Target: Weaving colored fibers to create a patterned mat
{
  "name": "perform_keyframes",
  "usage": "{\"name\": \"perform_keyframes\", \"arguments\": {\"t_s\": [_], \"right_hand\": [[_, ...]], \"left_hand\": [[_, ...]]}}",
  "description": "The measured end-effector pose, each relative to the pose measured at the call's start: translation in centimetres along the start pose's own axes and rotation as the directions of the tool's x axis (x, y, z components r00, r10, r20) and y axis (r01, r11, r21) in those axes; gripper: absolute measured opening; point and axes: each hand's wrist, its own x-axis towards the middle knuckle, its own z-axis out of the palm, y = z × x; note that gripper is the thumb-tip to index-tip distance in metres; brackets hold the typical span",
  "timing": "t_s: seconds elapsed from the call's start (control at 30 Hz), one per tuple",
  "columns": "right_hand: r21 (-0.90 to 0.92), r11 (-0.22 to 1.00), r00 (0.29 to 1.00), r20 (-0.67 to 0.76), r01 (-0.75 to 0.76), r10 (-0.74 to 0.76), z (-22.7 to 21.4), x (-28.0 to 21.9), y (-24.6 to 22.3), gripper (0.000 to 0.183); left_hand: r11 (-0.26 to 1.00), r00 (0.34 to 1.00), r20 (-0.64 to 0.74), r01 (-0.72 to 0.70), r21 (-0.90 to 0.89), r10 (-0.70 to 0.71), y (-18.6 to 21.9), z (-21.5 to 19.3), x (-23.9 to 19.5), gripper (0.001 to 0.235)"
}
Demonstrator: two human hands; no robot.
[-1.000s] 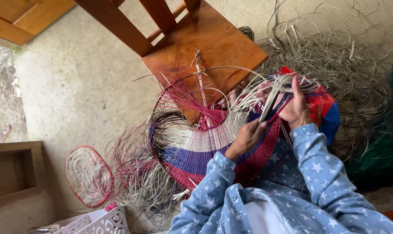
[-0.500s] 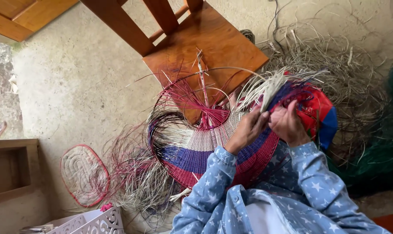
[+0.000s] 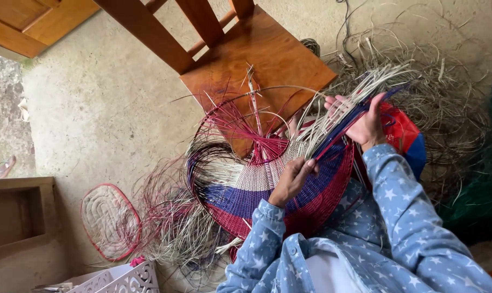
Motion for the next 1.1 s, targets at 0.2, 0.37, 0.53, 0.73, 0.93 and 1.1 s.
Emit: {"name": "perform_keyframes", "arguments": {"t_s": [0.2, 0.37, 0.53, 0.73, 0.93, 1.1], "right_hand": [[0.437, 0.891, 0.981, 0.191, -0.120, 0.038, 6.9, -4.4, 2.4, 0.122], [0.001, 0.997, 0.961, 0.266, 0.078, -0.075, 4.6, -3.6, 2.2, 0.105], [0.042, 0.992, 0.993, -0.011, 0.118, -0.117, 0.7, -2.3, -1.2, 0.030], [-0.471, 0.881, 0.931, -0.307, 0.033, -0.199, 11.6, -6.0, 0.0, 0.036], [-0.487, 0.863, 0.931, -0.233, 0.139, -0.281, 8.9, -5.2, 1.9, 0.041], [-0.598, 0.797, 0.941, -0.214, 0.086, -0.262, 12.7, -6.7, 1.1, 0.047]], "left_hand": [[0.998, 0.997, -0.038, -0.069, 0.000, 0.069, -0.4, 0.6, 1.8, 0.034], [0.883, 0.975, 0.047, -0.215, 0.418, 0.215, 0.0, 1.6, 2.1, 0.031], [0.888, 0.982, 0.112, -0.186, 0.420, 0.153, 0.1, 0.2, 1.3, 0.021], [0.940, 0.963, 0.167, -0.249, 0.234, 0.214, 7.3, -0.8, 4.9, 0.097], [0.999, 0.985, 0.171, -0.032, 0.008, 0.030, 11.2, -1.0, 6.9, 0.086], [0.929, 0.977, 0.150, 0.092, 0.357, -0.154, 1.6, 1.7, 8.3, 0.071]]}}
